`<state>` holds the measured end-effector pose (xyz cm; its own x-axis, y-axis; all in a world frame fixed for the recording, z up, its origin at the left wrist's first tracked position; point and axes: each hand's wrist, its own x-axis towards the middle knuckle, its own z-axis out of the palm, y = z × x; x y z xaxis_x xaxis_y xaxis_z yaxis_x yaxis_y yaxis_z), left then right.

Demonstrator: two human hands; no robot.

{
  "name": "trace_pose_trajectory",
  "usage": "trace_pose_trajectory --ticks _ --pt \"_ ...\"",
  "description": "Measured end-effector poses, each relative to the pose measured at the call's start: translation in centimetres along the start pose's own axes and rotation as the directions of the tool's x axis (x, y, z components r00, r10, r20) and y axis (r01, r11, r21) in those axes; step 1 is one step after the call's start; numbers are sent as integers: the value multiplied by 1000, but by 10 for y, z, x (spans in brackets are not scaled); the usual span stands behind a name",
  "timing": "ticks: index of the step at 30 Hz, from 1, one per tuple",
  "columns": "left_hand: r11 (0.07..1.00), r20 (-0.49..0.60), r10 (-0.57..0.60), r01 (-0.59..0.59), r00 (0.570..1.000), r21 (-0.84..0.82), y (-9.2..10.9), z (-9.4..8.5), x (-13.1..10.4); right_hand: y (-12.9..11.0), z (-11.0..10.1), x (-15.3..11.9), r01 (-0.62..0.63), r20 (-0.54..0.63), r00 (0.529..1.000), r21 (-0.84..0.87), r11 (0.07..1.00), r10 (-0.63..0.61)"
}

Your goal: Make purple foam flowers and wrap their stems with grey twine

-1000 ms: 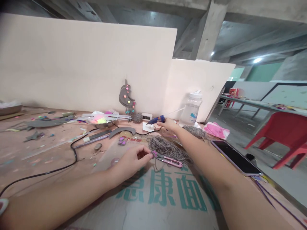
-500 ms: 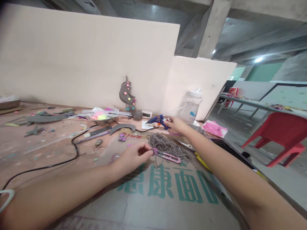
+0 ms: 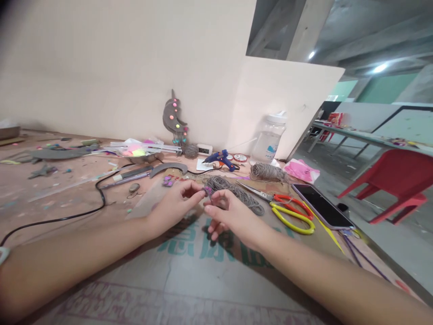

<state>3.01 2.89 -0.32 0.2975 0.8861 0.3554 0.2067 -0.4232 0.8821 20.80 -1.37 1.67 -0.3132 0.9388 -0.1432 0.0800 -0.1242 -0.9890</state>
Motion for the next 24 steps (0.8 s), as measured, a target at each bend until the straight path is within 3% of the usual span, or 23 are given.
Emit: trace_pose_trajectory --ticks 2,4,5,7,9,10,12,15,20,22,24 --pt "999 -15 -16 16 1000 40 0 0 0 5 -2 4 81 -32 996 -84 993 -84" --pt "998 -16 -26 27 1000 49 -1 0 1 7 -8 6 209 -75 966 -340 917 -248" --pt "999 -8 -28 28 1000 39 -2 0 1 8 -12 6 263 -78 934 -507 821 -347" --pt "999 21 -28 27 999 19 -3 0 1 8 -19 4 320 -14 847 -784 532 -531" --pt "1000 42 -23 23 999 14 -3 0 0 8 -23 1 338 96 766 -901 271 -635" --pt "1000 48 -19 18 999 16 -2 0 0 8 -25 1 346 138 737 -918 193 -661" --pt "1000 49 -10 9 999 28 -2 -1 -1 9 -26 1 353 179 714 -927 128 -677" --pt "999 53 6 -9 999 50 -2 -1 -1 11 -26 5 331 140 726 -929 165 -674" --pt "999 48 -2 0 999 51 -2 -1 -1 5 -26 6 306 35 759 -901 308 -650" --pt "999 14 -10 10 1000 39 -2 -1 -2 -3 -27 5 289 -27 807 -853 434 -590" --pt "999 -26 -7 8 1000 37 -1 -1 -2 -11 -31 5 234 -52 903 -772 591 -426"
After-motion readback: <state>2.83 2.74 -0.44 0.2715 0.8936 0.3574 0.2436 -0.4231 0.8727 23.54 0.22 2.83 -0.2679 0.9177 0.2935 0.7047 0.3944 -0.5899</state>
